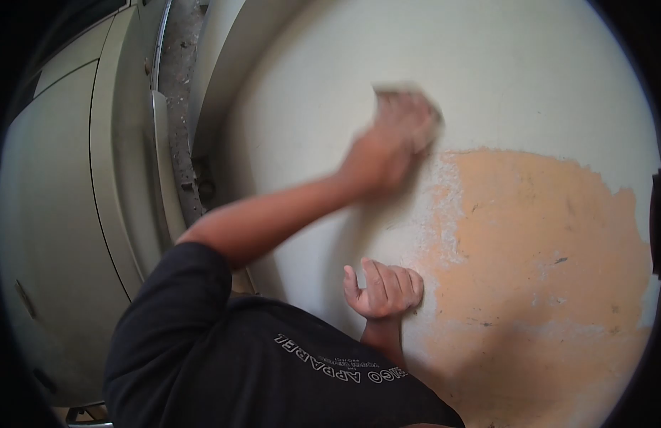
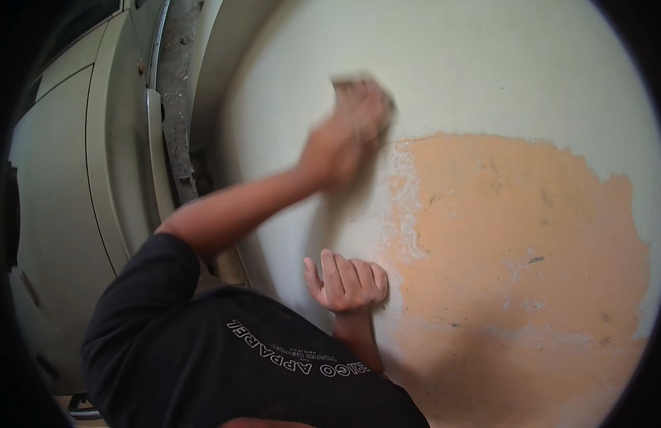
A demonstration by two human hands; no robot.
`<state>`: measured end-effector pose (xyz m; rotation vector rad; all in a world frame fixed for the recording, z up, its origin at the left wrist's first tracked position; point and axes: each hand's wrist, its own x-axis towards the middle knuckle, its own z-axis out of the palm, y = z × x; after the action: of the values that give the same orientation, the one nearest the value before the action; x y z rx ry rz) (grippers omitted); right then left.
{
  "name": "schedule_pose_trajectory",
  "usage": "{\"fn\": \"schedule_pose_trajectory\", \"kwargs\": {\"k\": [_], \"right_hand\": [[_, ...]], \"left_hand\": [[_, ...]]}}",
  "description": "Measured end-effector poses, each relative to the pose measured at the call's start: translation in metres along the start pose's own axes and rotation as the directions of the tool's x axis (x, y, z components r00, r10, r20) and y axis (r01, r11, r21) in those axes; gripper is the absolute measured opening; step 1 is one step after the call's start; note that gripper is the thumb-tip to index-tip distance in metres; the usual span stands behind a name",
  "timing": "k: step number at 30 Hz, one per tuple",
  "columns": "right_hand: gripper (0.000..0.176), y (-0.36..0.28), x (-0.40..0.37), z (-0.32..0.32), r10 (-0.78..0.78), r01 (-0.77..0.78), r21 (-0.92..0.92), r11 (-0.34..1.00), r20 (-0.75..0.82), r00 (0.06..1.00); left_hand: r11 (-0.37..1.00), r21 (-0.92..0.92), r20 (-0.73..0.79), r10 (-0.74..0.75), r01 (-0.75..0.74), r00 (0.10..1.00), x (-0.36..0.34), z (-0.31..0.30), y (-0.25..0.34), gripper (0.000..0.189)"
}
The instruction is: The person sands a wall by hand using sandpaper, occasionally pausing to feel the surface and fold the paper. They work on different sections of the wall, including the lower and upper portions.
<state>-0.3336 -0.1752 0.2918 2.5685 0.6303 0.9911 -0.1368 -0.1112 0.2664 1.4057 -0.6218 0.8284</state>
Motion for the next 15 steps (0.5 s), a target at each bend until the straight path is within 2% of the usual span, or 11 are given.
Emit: {"fn": "schedule_pose_trajectory", "kwargs": {"k": [1,3,4,6,7,9,11,12,13,14,15], "right_hand": [[0.02,0.0,0.0,0.001,0.01,-0.01,-0.01,1.0,0.03,0.999],[0.02,0.0,0.0,0.003,0.024,-0.023,-0.019,1.0,0.029,0.999],[0.02,0.0,0.001,0.003,0.018,-0.017,-0.026,1.0,0.027,0.999],[0.02,0.0,0.001,-0.001,0.024,-0.022,-0.042,0.999,0.027,0.999],[0.02,0.0,0.0,0.0,0.02,-0.019,-0.045,0.999,0.022,1.0],[0.019,0.001,-0.001,0.001,0.023,-0.023,-0.069,0.997,-0.003,1.0],[0.018,0.002,-0.004,-0.003,0.003,0.005,0.072,0.997,-0.109,0.994],[0.018,0.003,-0.002,-0.008,0.013,-0.007,0.054,0.999,-0.111,0.994],[0.017,0.007,0.004,-0.013,0.025,-0.006,0.184,0.983,-0.104,0.994],[0.017,0.011,0.008,-0.02,0.031,0.002,0.312,0.95,-0.1,0.994],[0.017,0.016,0.014,-0.032,0.026,0.006,0.296,0.955,-0.105,0.994]], "left_hand": [[0.988,-0.136,0.1,0.083,-0.069,0.992,-0.014,-0.005,0.012,0.038],[0.951,-0.084,-0.012,0.297,-0.297,0.955,0.004,0.006,-0.03,0.037],[0.988,0.079,-0.001,0.132,-0.132,0.991,0.028,0.004,-0.044,0.036],[0.945,-0.202,-0.041,-0.271,0.258,0.962,0.072,-0.013,-0.078,0.039],[0.966,-0.164,-0.116,-0.218,0.198,0.969,0.086,-0.011,-0.087,0.041],[0.963,-0.028,-0.115,-0.271,0.269,0.956,0.079,-0.01,-0.069,0.041],[0.981,0.007,-0.069,-0.191,0.192,0.979,0.04,-0.007,-0.044,0.038],[0.996,0.038,-0.011,-0.077,0.078,0.997,0.012,-0.004,-0.029,0.038],[0.997,0.062,0.048,0.035,-0.038,0.998,-0.017,-0.001,-0.014,0.039],[0.986,-0.036,0.113,0.168,-0.165,0.979,-0.044,0.0,-0.001,0.041],[0.949,-0.135,0.154,0.305,-0.285,0.94,-0.055,0.002,0.006,0.044]]}}
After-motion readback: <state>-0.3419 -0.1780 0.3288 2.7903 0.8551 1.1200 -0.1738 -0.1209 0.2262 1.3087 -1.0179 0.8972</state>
